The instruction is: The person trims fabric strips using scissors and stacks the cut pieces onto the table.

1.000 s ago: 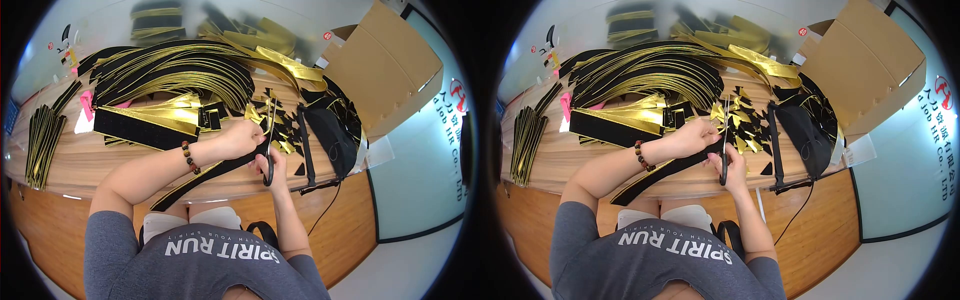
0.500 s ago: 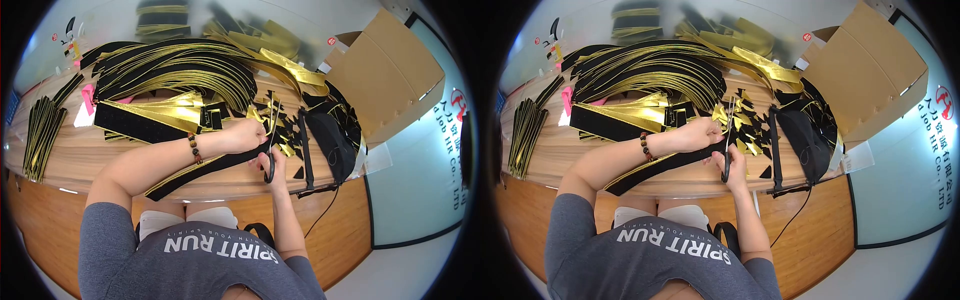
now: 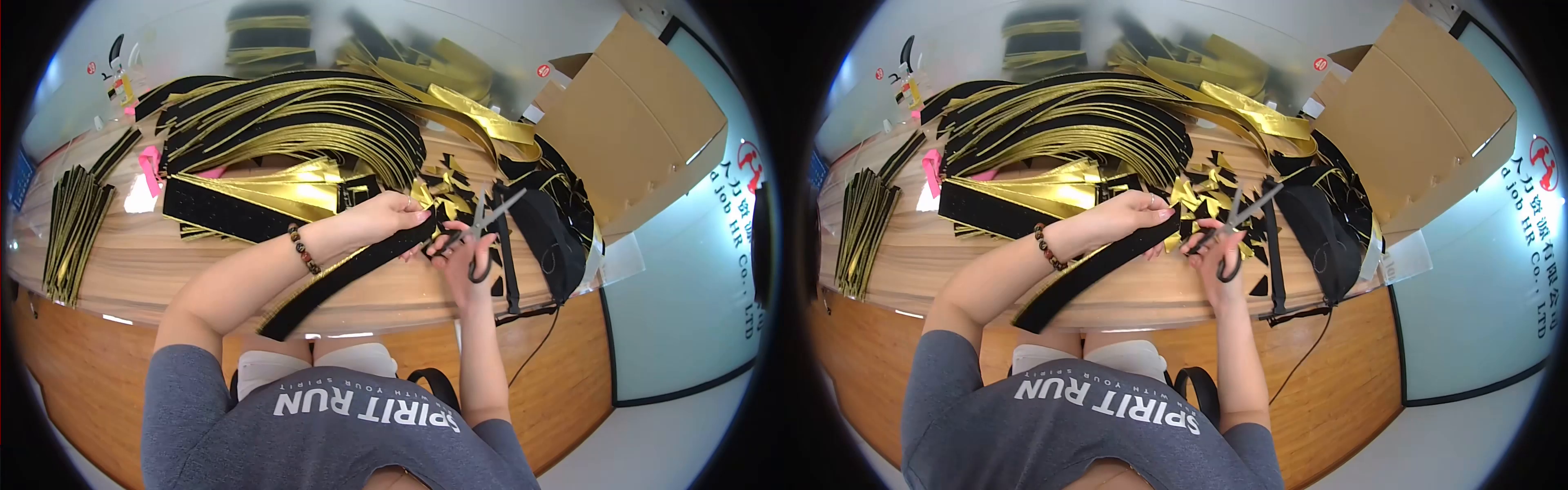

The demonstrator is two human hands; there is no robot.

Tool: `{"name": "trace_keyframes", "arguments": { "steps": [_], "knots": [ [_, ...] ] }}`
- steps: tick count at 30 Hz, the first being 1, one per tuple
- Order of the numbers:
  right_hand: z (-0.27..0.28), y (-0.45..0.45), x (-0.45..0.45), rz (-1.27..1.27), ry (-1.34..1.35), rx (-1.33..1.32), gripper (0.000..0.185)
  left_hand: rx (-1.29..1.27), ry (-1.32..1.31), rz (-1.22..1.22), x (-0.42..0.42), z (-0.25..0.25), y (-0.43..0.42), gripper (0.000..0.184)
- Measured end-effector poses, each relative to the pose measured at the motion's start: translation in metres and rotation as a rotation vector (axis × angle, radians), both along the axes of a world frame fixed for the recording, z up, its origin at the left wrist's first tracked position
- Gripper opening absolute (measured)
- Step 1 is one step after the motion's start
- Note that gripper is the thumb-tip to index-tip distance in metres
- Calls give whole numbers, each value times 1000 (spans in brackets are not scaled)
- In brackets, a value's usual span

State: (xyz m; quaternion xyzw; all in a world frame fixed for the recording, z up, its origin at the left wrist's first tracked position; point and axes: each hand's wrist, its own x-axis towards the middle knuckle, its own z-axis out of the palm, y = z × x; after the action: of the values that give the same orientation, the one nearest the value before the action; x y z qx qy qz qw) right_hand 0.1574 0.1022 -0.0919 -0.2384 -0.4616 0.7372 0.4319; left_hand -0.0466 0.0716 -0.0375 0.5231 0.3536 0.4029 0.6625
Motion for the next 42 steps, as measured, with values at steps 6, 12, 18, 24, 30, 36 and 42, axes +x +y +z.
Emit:
{"name": "trace_keyframes", "arguments": {
  "steps": [6, 12, 18, 24, 30, 36, 42],
  "knots": [
    [-6, -1, 5, -16, 113, -37, 64, 69, -109, 164, -47, 40, -65, 36],
    [-30, 2, -2, -101, 68, -15, 59, 475, 333, 835, -161, 74, -171, 36],
    [-21, -5, -4, -139, 76, -71, 52, 897, -515, 1868, -332, 83, -295, 35],
    [-15, -12, -11, -214, 22, -66, 49, 900, -919, 2064, -506, 1, -383, 50],
    [-20, -8, -8, -198, 9, -42, 50, 491, -922, 2107, -560, -81, -403, 30],
    [-29, 1, -1, -146, 113, -42, 50, 357, -365, 2295, -493, -56, -370, 27],
    [-23, -4, -5, -214, 17, -12, 43, 394, 940, 1398, -289, 3, -219, 31]
  ]
}}
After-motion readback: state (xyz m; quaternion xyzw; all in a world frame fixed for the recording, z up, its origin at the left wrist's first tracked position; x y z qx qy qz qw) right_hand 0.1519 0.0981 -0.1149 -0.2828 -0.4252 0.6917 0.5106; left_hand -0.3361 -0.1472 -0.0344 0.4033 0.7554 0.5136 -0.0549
